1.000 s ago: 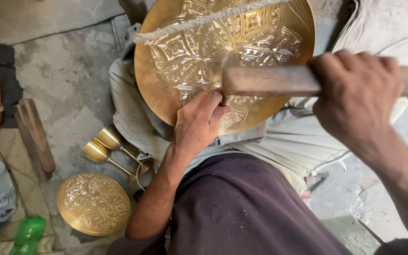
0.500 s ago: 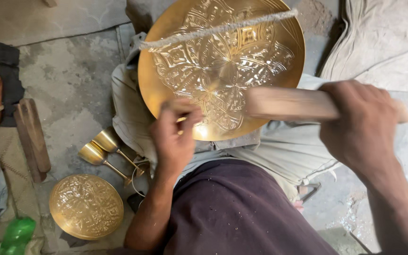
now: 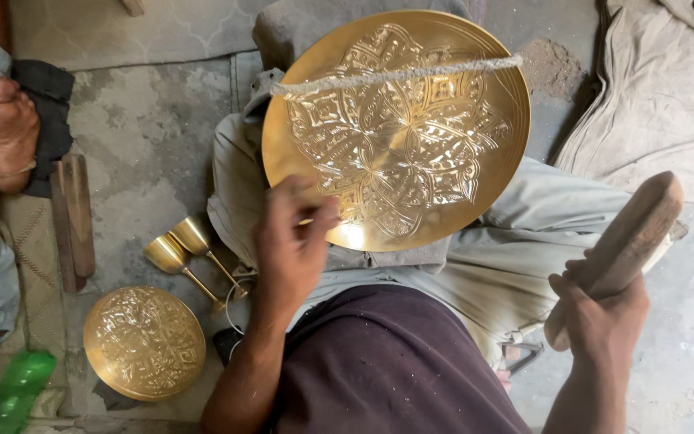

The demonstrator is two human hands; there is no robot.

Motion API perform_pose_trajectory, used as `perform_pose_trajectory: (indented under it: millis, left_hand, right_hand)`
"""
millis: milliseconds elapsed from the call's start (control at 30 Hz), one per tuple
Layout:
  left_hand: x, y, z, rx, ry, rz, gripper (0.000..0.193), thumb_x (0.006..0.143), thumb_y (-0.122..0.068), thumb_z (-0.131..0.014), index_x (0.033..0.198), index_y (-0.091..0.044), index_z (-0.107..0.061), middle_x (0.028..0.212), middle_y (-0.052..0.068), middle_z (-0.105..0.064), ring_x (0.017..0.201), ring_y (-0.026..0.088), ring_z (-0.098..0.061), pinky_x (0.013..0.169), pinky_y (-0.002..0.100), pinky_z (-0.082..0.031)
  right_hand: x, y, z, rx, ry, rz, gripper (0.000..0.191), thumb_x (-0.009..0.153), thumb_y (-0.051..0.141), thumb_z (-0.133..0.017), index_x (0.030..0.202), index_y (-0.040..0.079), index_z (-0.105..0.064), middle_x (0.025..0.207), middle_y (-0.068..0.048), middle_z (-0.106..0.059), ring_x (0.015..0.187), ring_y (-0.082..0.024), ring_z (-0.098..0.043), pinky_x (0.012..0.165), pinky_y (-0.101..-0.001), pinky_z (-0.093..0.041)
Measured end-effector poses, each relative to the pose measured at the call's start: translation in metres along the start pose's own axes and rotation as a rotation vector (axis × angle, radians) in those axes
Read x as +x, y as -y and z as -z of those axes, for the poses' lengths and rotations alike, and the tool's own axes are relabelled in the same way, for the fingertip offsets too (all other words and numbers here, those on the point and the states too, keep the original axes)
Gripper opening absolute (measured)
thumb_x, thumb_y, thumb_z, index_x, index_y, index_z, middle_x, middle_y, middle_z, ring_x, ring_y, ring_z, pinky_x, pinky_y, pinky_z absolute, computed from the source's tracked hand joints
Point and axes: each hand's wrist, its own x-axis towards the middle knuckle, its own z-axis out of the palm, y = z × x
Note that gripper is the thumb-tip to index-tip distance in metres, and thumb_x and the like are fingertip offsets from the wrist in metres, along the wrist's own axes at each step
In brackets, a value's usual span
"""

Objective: The person sits on the floor with a large engraved brass plate resting on their lap. They hold a small punch against the plate's floral pattern with one hand and strike it repeatedly with a wooden mallet held in the other hand, repositioning the punch across different areas of the design to emboss the metal.

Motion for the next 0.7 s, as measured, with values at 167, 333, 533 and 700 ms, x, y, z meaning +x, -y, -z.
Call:
perform_pose_trajectory:
  millis: [167,333,533,700]
  left_hand:
    - [0.031,0.016,-0.056,0.084,0.319,-0.285,0.035,0.103,-0.012,-0.069,0.136,-0.012,-0.058,0.101,0.005,-0.077,0.09,0.015,-0.079,0.071,0.028,-0.066]
    - [0.041,0.03,-0.061,0.21,0.363,-0.389,0.04,0.098,-0.013,-0.072,0.135,-0.012,-0.057,0.106,0.005,-0.077,0.095,0.019,-0.078,0.077,0.034,-0.062]
    - [0.042,0.029,-0.064,0.284,0.395,-0.437,0.04,0.098,-0.013,-0.071,0.136,-0.012,-0.058,0.105,0.006,-0.076,0.09,0.02,-0.076,0.074,0.035,-0.061]
    - [0.033,0.029,-0.067,0.326,0.387,-0.393,0.032,0.099,-0.015,-0.073,0.129,-0.015,-0.062,0.102,0.002,-0.076,0.09,0.018,-0.077,0.072,0.034,-0.061]
  right_hand:
    - [0.002,0.012,0.001,-0.081,0.004,0.101,0.051,0.083,0.0,-0.077,0.13,-0.004,-0.058,0.111,-0.011,-0.073,0.099,-0.021,-0.071,0.085,-0.036,-0.057]
    - [0.009,0.045,0.0,-0.366,0.021,0.437,0.039,0.092,0.004,-0.078,0.123,-0.007,-0.057,0.113,-0.015,-0.075,0.105,-0.026,-0.073,0.094,-0.0396,-0.057]
    - [0.021,0.091,-0.013,0.229,0.226,0.647,0.046,0.084,0.008,-0.07,0.127,0.0,-0.054,0.112,-0.009,-0.07,0.105,-0.02,-0.066,0.094,-0.0375,-0.055]
    - [0.038,0.115,-0.023,-0.691,0.058,1.057,0.033,0.091,-0.007,-0.065,0.122,-0.001,-0.063,0.103,-0.018,-0.07,0.092,-0.031,-0.067,0.085,-0.0458,-0.052]
